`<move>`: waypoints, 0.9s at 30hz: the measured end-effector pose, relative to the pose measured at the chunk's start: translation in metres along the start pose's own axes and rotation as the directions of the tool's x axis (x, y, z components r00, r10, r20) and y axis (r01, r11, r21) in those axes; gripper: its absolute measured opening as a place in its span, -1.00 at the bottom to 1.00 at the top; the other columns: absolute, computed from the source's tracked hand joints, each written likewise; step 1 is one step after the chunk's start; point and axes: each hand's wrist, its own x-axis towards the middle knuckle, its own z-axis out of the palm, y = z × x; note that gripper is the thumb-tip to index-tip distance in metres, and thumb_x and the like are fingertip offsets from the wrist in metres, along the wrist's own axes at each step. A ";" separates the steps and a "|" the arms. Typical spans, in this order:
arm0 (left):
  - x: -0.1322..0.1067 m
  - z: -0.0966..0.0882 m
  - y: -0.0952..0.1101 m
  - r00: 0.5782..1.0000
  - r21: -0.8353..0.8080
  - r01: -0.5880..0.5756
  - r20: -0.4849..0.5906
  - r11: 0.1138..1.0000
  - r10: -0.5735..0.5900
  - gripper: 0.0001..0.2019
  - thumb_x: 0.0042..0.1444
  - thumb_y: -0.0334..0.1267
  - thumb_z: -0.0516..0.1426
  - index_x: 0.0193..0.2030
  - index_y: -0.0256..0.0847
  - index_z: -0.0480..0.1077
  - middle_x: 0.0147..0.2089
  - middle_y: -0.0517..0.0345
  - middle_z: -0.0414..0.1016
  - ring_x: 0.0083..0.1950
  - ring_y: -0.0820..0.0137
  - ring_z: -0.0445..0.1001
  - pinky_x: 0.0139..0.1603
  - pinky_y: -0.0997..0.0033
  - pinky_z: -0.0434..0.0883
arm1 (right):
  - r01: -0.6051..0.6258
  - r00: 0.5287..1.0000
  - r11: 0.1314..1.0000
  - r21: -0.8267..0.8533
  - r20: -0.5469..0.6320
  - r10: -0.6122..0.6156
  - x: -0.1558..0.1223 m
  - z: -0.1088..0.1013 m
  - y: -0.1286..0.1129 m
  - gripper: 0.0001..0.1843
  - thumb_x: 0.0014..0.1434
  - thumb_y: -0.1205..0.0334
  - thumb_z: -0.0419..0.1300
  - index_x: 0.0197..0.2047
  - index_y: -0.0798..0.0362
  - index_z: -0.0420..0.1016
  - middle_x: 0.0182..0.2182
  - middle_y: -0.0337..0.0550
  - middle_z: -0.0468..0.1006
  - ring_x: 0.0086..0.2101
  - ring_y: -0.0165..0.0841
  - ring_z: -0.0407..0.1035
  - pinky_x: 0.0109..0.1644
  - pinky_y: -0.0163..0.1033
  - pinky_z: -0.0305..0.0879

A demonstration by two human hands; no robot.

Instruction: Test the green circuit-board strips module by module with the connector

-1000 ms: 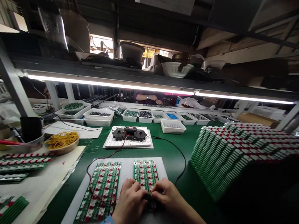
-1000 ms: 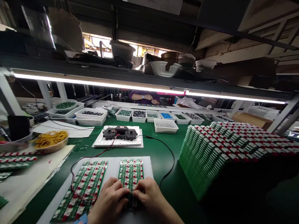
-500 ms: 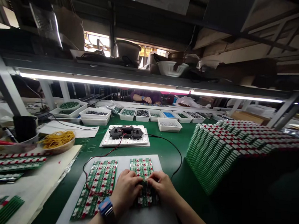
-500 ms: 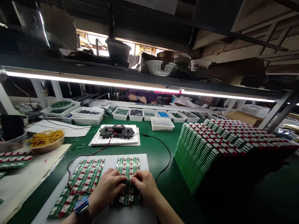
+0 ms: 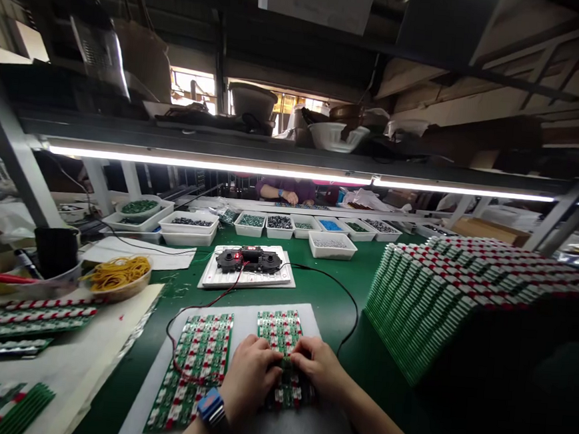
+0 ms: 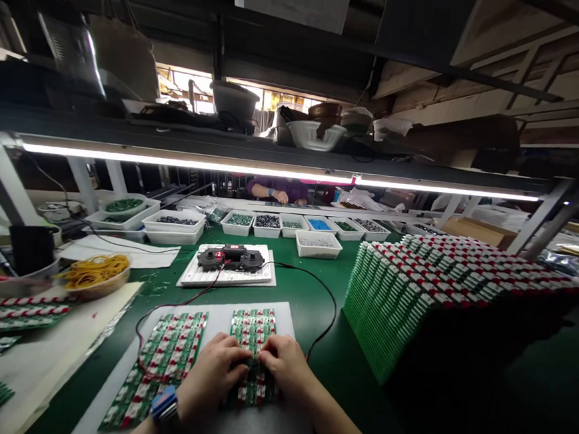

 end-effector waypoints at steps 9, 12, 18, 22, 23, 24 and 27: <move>-0.003 0.003 0.001 1.000 -0.015 0.014 -0.023 1.000 -0.015 -0.82 0.12 -0.37 0.16 -0.21 -0.09 0.58 -0.20 0.13 0.51 -0.03 0.23 0.35 0.05 0.25 0.30 | -0.080 0.994 0.991 -0.112 0.068 0.088 0.014 0.001 -0.007 -0.68 0.05 0.04 0.29 -0.52 0.08 0.35 -0.57 -0.30 0.37 -0.46 -0.41 0.21 -0.44 -0.35 0.01; -0.004 0.004 0.001 1.000 -0.024 0.022 -0.022 0.999 -0.023 -0.81 0.11 -0.37 0.15 -0.20 -0.08 0.57 -0.17 0.14 0.50 -0.01 0.23 0.34 0.08 0.25 0.28 | -0.082 0.990 0.989 -0.124 0.101 0.095 0.019 0.001 -0.004 -0.65 0.01 0.00 0.32 -0.52 0.08 0.34 -0.59 -0.32 0.34 -0.48 -0.42 0.20 -0.46 -0.36 -0.02; -0.001 0.008 -0.002 0.999 -0.025 0.034 0.000 0.999 -0.034 -0.79 0.09 -0.34 0.17 -0.14 -0.06 0.55 -0.13 0.13 0.49 0.02 0.22 0.34 0.13 0.20 0.25 | -0.012 0.998 0.996 -0.085 0.066 0.017 0.016 0.001 0.005 -0.75 0.06 0.23 0.20 -0.56 0.08 0.26 -0.59 -0.32 0.33 -0.48 -0.45 0.18 -0.44 -0.36 -0.02; -0.001 0.008 -0.003 0.999 -0.034 0.036 -0.005 0.999 -0.036 -0.80 0.09 -0.34 0.16 -0.15 -0.06 0.54 -0.13 0.13 0.49 0.03 0.22 0.34 0.12 0.21 0.25 | 0.026 0.996 0.998 -0.055 0.087 -0.021 0.012 -0.003 0.004 -0.83 0.03 0.26 0.19 -0.55 0.10 0.35 -0.58 -0.29 0.40 -0.48 -0.44 0.23 -0.43 -0.38 0.03; -0.001 0.008 -0.003 0.999 -0.035 0.039 -0.002 0.999 -0.039 -0.80 0.09 -0.34 0.16 -0.16 -0.07 0.54 -0.13 0.13 0.49 0.03 0.22 0.34 0.12 0.21 0.25 | 0.034 0.995 0.998 -0.058 0.092 -0.029 0.011 -0.004 0.003 -0.84 0.02 0.27 0.19 -0.54 0.10 0.38 -0.57 -0.29 0.42 -0.48 -0.44 0.24 -0.43 -0.38 0.04; -0.002 0.008 -0.003 0.999 -0.035 0.041 -0.001 0.999 -0.041 -0.80 0.09 -0.34 0.17 -0.16 -0.07 0.54 -0.13 0.13 0.49 0.03 0.22 0.34 0.12 0.21 0.26 | 0.042 0.995 0.997 -0.062 0.096 -0.036 0.010 -0.004 0.003 -0.86 0.02 0.28 0.20 -0.54 0.10 0.40 -0.57 -0.28 0.43 -0.48 -0.44 0.25 -0.42 -0.38 0.04; -0.002 0.009 -0.003 0.999 -0.037 0.038 -0.014 0.999 -0.039 -0.79 0.10 -0.35 0.16 -0.14 -0.06 0.54 -0.12 0.13 0.49 0.03 0.22 0.33 0.12 0.21 0.26 | 0.059 0.993 0.996 -0.068 0.110 -0.051 0.010 -0.007 0.002 -0.89 0.02 0.28 0.21 -0.50 0.11 0.47 -0.56 -0.27 0.46 -0.47 -0.43 0.27 -0.41 -0.38 0.06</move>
